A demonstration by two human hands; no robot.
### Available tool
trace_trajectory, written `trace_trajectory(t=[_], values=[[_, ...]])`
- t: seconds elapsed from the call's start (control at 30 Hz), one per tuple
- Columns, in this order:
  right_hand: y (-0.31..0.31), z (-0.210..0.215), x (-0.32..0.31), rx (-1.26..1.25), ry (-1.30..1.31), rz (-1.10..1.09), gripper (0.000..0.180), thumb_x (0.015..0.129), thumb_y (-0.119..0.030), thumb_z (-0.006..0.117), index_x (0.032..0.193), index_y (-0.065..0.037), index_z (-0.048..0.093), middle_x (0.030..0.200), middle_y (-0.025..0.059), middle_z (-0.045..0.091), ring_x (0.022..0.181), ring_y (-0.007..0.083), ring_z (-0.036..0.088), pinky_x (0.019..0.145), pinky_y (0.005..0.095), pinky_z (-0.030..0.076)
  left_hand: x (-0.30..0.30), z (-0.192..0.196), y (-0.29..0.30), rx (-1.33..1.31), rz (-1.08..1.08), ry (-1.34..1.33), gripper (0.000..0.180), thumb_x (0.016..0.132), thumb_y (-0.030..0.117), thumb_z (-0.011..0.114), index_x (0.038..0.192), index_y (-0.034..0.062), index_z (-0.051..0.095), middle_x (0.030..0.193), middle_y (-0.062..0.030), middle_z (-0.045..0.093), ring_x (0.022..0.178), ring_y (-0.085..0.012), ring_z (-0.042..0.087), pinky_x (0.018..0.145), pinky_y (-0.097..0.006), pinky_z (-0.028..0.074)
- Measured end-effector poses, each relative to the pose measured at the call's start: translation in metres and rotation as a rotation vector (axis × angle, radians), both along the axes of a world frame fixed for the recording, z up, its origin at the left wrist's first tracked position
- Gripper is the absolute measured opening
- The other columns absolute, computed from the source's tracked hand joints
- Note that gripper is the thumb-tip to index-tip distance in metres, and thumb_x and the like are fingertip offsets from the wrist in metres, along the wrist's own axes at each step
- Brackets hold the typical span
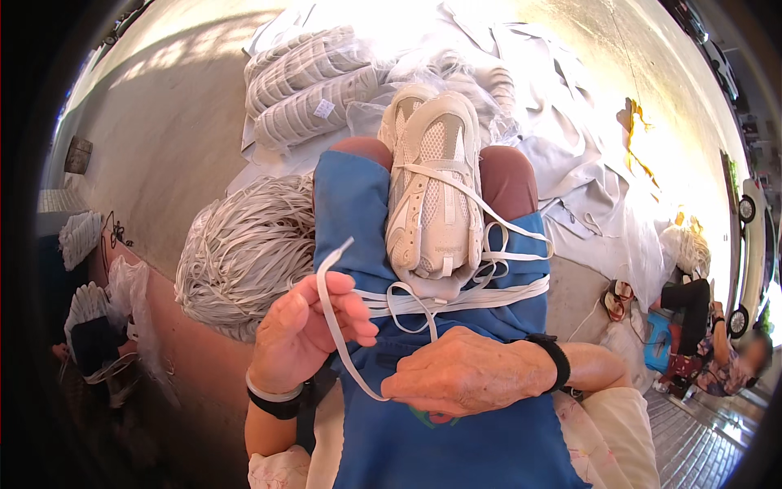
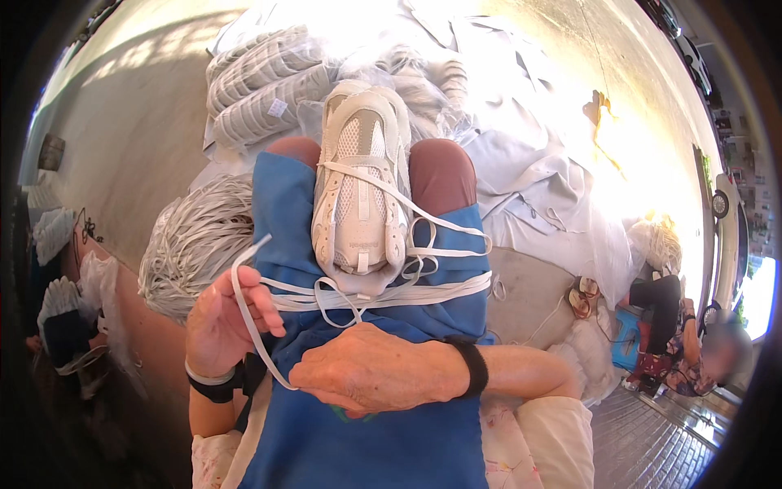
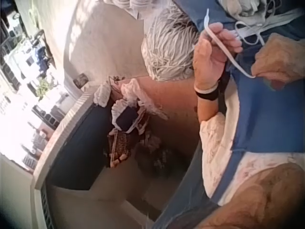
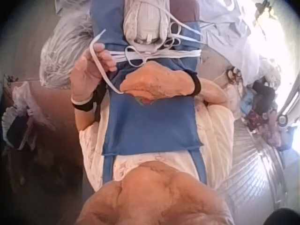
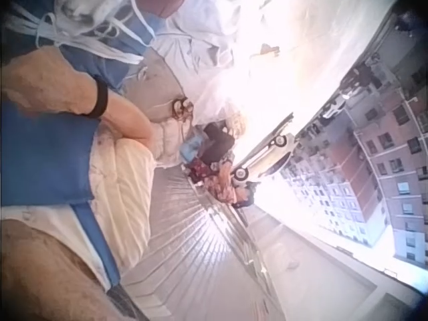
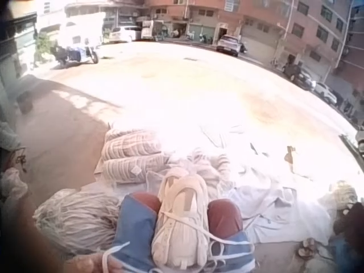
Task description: The recorder is lacing a white sneaker while sitting in an outdoor/covered workshop area.
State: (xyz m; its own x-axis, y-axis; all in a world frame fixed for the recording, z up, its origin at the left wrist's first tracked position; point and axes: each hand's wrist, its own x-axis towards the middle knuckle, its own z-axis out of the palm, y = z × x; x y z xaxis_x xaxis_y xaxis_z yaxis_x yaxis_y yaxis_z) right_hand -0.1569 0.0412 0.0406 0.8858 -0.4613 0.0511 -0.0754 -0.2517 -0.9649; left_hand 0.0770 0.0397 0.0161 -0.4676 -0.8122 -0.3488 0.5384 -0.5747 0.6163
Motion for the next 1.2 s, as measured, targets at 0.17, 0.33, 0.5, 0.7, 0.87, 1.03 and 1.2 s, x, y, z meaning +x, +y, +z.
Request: trace_trajectory(t=[0.17, 0.33, 0.5, 0.7, 0.87, 1.03, 1.2], values=[[-0.008, 0.003, -0.028, -0.062, 0.041, -0.266, 0.022, 0.089, -0.015, 0.064, 0.108, -0.004, 0.061, 0.088, 0.0106, 0.058, 0.074, 0.0311, 0.062, 0.064, 0.0376, 0.05, 0.027, -0.007, -0.009, 0.057, 0.169, 0.198, 0.027, 0.105, 0.024, 0.038, 0.108, 0.002, 0.052, 0.063, 0.0016, 0.045, 0.05, -0.0078, 0.041, 0.045, -0.025, 0.039], [-0.059, -0.006, -0.047, -0.161, 0.315, -0.767, 0.02, 0.085, -0.009, 0.067, 0.104, -0.003, 0.063, 0.09, 0.0125, 0.059, 0.079, 0.0316, 0.061, 0.068, 0.0396, 0.05, 0.015, -0.01, -0.009, -0.151, 0.004, -0.4, 0.021, 0.104, 0.024, 0.045, 0.105, 0.005, 0.054, 0.062, 0.0021, 0.047, 0.048, -0.0062, 0.033, 0.044, -0.023, 0.028], [-0.087, -0.048, -0.05, -0.475, 0.339, -0.91, 0.012, 0.088, -0.011, 0.063, 0.096, -0.003, 0.061, 0.089, 0.0134, 0.057, 0.078, 0.0337, 0.06, 0.069, 0.0415, 0.049, -0.01, -0.023, -0.001, -0.488, -0.238, -0.99, 0.02, 0.089, 0.011, 0.066, 0.104, 0.0044, 0.055, 0.059, 0.0036, 0.044, 0.05, -0.0068, 0.036, 0.048, -0.023, 0.032], [-0.086, -0.046, -0.059, -0.586, 0.37, -0.854, 0.007, 0.089, -0.009, 0.06, 0.092, -0.003, 0.059, 0.086, 0.0133, 0.056, 0.08, 0.0343, 0.059, 0.069, 0.0405, 0.048, -0.03, -0.037, 0.002, -0.745, -0.35, -1.328, 0.033, 0.078, 0.006, 0.075, 0.105, 0.0051, 0.055, 0.056, -0.0014, 0.046, 0.048, -0.0131, 0.045, 0.048, -0.029, 0.037], [-0.074, -0.019, -0.112, -0.284, 0.45, -0.601, 0.008, 0.089, -0.009, 0.057, 0.09, -0.001, 0.058, 0.083, 0.0147, 0.056, 0.079, 0.0354, 0.058, 0.069, 0.0407, 0.047, -0.031, -0.047, -0.003, -0.744, -0.288, -1.413, 0.023, 0.081, 0.01, 0.072, 0.098, 0.0062, 0.057, 0.054, -0.0048, 0.051, 0.046, -0.0229, 0.052, 0.048, -0.034, 0.042], [-0.059, -0.047, -0.149, -0.303, 0.664, -0.704, 0.012, 0.088, -0.012, 0.057, 0.091, -0.001, 0.059, 0.085, 0.0156, 0.058, 0.08, 0.0368, 0.059, 0.07, 0.0429, 0.048, -0.02, -0.035, -0.004, -0.704, -0.309, -1.355, 0.011, 0.085, 0.006, 0.068, 0.093, 0.0056, 0.06, 0.051, -0.0043, 0.051, 0.044, -0.0144, 0.052, 0.046, -0.03, 0.039], [-0.05, -0.049, -0.128, -0.383, 0.605, -0.866, 0.018, 0.083, -0.008, 0.063, 0.1, -0.003, 0.059, 0.096, 0.014, 0.057, 0.084, 0.0359, 0.061, 0.072, 0.0432, 0.05, -0.011, -0.005, -0.007, -0.576, 0.289, -0.946, 0.006, 0.093, 0.005, 0.06, 0.094, -0.0014, 0.06, 0.073, -0.0069, 0.065, 0.068, -0.0092, 0.06, 0.061, -0.021, 0.045]])
